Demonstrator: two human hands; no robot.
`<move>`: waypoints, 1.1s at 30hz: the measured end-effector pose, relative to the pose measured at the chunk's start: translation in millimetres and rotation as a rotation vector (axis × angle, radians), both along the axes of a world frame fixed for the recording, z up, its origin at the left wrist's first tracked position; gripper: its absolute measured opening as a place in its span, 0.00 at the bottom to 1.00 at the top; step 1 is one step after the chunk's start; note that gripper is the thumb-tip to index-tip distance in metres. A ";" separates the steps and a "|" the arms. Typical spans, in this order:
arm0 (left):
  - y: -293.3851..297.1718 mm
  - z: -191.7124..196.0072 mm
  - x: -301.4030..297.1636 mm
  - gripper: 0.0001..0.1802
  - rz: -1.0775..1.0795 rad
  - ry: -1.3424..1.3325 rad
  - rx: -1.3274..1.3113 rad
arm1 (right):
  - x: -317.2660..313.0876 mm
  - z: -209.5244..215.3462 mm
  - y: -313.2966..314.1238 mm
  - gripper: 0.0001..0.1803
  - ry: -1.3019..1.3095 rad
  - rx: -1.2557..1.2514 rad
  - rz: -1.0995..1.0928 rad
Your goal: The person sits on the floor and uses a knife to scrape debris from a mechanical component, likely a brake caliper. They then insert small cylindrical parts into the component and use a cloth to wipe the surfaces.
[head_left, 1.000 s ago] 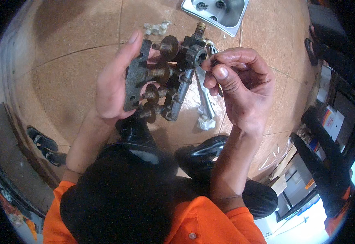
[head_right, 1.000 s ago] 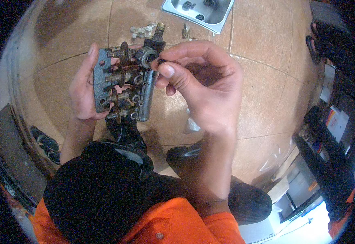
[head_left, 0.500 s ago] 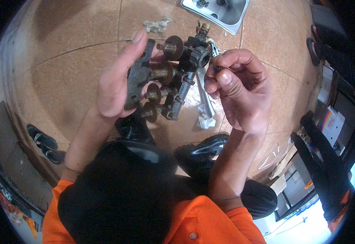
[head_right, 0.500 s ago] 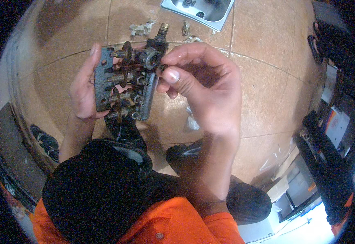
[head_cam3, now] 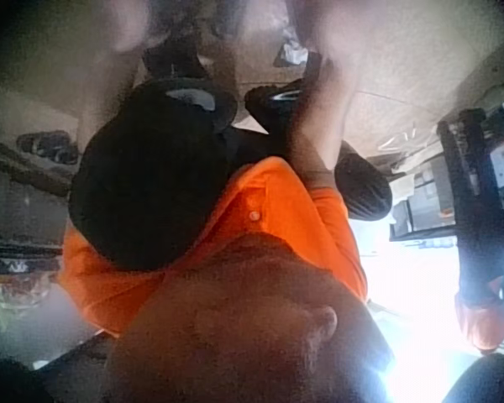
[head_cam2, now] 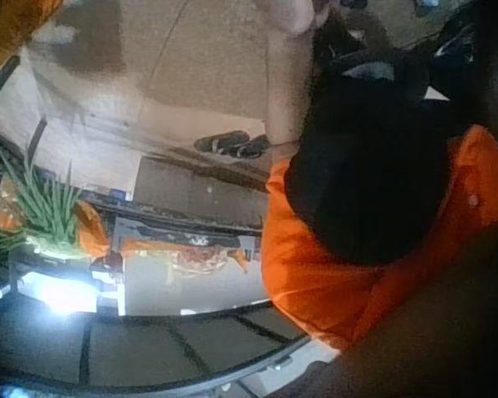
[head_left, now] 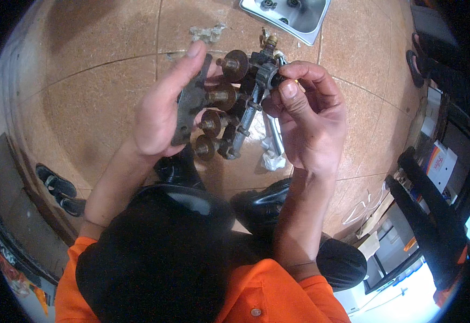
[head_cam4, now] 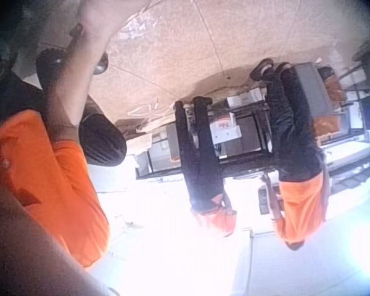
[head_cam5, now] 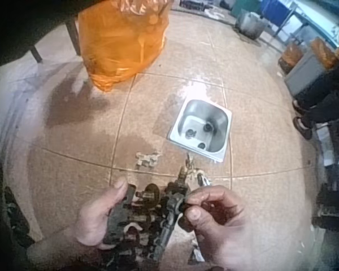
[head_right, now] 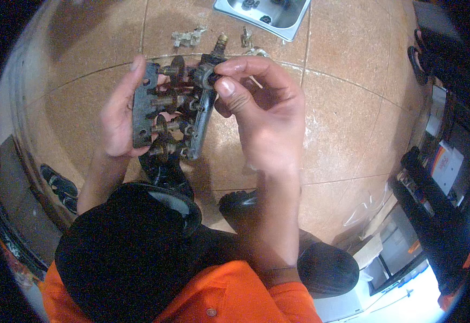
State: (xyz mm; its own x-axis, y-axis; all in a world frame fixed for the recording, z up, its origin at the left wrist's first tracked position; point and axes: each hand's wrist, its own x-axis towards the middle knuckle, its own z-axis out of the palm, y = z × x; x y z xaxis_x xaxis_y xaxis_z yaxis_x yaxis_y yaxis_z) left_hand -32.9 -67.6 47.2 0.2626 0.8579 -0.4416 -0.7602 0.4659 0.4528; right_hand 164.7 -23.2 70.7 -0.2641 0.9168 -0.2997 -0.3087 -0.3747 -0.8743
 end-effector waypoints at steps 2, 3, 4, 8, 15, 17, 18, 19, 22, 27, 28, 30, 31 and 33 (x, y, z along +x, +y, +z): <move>0.3 -3.6 0.9 0.30 0.012 -0.075 -0.010 | -0.8 -0.2 -1.4 0.09 -0.044 0.029 -0.038; 0.1 -5.7 1.2 0.30 0.023 -0.135 -0.012 | -1.4 -0.3 -1.8 0.09 -0.063 0.042 -0.055; 0.1 -6.4 1.4 0.30 0.035 -0.195 -0.013 | -1.5 0.0 -1.6 0.09 -0.089 0.057 -0.052; 4.1 2.7 5.6 0.30 0.006 -0.155 -0.004 | -3.9 4.1 -2.2 0.08 -0.185 0.082 -0.059; 2.6 -1.9 4.8 0.30 0.014 -0.001 -0.026 | -3.6 1.9 -2.9 0.08 -0.340 0.263 -0.073; 2.5 1.1 7.1 0.30 0.021 0.064 -0.035 | -6.0 2.5 -3.2 0.08 -0.345 0.257 -0.080; 2.5 1.5 10.0 0.30 0.032 0.083 -0.042 | -6.4 2.4 -3.6 0.08 -0.351 0.254 -0.085; 2.4 1.3 11.4 0.30 0.043 0.101 -0.049 | -6.3 2.2 -4.1 0.08 -0.362 0.249 -0.089; 1.4 -3.1 9.9 0.29 0.015 0.134 0.016 | -6.8 2.7 -5.0 0.07 -0.394 0.247 -0.104; 0.9 -3.8 3.9 0.32 -0.023 0.039 0.017 | -8.1 0.5 -5.6 0.07 -0.409 0.305 -0.116; -0.4 -6.1 4.1 0.32 -0.008 0.050 0.001 | -8.6 1.1 -5.4 0.07 -0.418 0.314 -0.110; 1.1 -1.2 7.7 0.31 0.018 0.044 -0.049 | -10.0 4.0 -5.2 0.07 -0.436 0.329 -0.101; 2.0 1.5 9.4 0.31 0.028 0.028 -0.083 | -10.7 5.3 -5.5 0.07 -0.444 0.318 -0.107; -0.3 -6.7 6.8 0.31 -0.002 0.075 -0.050 | -12.0 8.2 -6.6 0.07 -0.458 0.298 -0.120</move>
State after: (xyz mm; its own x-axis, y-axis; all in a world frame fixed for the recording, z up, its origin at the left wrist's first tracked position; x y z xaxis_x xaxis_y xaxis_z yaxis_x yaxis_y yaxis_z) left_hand -26.1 -67.9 40.6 0.2285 0.8341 -0.5021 -0.7240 0.4904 0.4852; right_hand 152.7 -29.8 78.9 -0.0567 0.9950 -0.0824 0.1026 -0.0763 -0.9918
